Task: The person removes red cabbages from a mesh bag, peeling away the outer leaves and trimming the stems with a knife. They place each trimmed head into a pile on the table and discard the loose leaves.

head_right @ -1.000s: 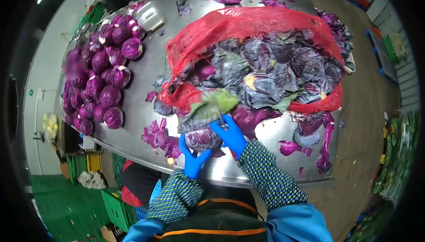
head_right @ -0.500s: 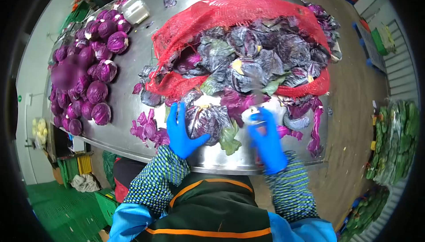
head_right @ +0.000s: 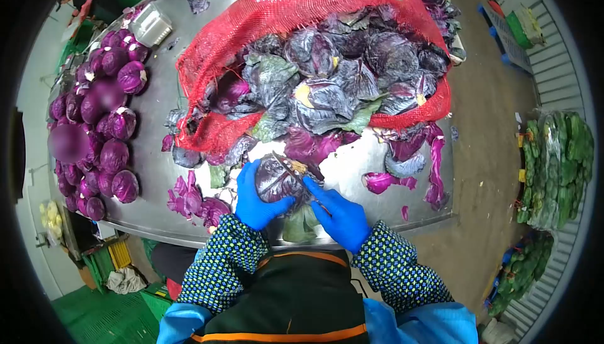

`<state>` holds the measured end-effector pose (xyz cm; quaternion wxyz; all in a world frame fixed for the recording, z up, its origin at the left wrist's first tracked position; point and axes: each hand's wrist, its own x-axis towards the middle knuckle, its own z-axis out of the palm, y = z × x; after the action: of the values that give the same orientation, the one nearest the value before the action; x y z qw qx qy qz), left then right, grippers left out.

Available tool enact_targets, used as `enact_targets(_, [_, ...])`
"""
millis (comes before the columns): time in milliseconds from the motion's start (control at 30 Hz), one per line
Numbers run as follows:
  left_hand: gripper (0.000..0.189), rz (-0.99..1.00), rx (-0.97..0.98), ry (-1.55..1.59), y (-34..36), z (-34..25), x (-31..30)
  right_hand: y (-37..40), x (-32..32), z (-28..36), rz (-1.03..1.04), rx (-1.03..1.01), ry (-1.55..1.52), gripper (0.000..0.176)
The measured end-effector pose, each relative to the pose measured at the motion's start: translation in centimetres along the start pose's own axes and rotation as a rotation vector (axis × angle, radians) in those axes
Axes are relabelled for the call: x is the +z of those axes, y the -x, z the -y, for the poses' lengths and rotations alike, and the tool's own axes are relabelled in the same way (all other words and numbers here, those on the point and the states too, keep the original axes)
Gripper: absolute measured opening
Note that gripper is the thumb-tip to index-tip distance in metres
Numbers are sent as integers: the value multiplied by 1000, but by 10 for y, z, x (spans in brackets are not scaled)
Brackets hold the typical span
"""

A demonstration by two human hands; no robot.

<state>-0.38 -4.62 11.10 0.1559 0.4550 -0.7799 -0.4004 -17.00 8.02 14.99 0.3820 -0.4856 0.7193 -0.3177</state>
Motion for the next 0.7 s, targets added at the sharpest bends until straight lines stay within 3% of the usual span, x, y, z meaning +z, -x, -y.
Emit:
enact_targets(67, [100, 28, -19, -51, -6, -7, -2, -6, 4, -7, 14, 23, 291, 47])
enact_targets(200, [99, 62, -43, -79, -11, -9, -1, -20, 31, -28, 45, 94, 277, 27])
enact_targets(333, [101, 72, -64, -74, -13, -5, -1, -29, 42, -42, 138, 218, 380, 29])
enact_targets(433, [104, 105, -51, -52, -19, -2, -6, -45, 37, -67, 341, 440, 393, 29])
enact_targets(500, [101, 67, 32, 360, -12, 51, 2, -50, 43, -91, 288, 447, 368, 27])
enact_targets(533, [97, 140, -36, 510, -10, 44, -19, -39, 37, -77, 162, 308, 315, 29])
enact_targets(567, [96, 172, -123, 725, -4, 60, -28, -35, 41, -65, 176, 289, 308, 29])
enact_targets(633, [101, 119, -257, 895, 5, 67, -36, -31, 54, -43, -130, 293, -207, 34])
enact_targets(700, [107, 89, -85, 1018, 18, 62, -39, -43, 43, 8, -170, 251, -517, 36])
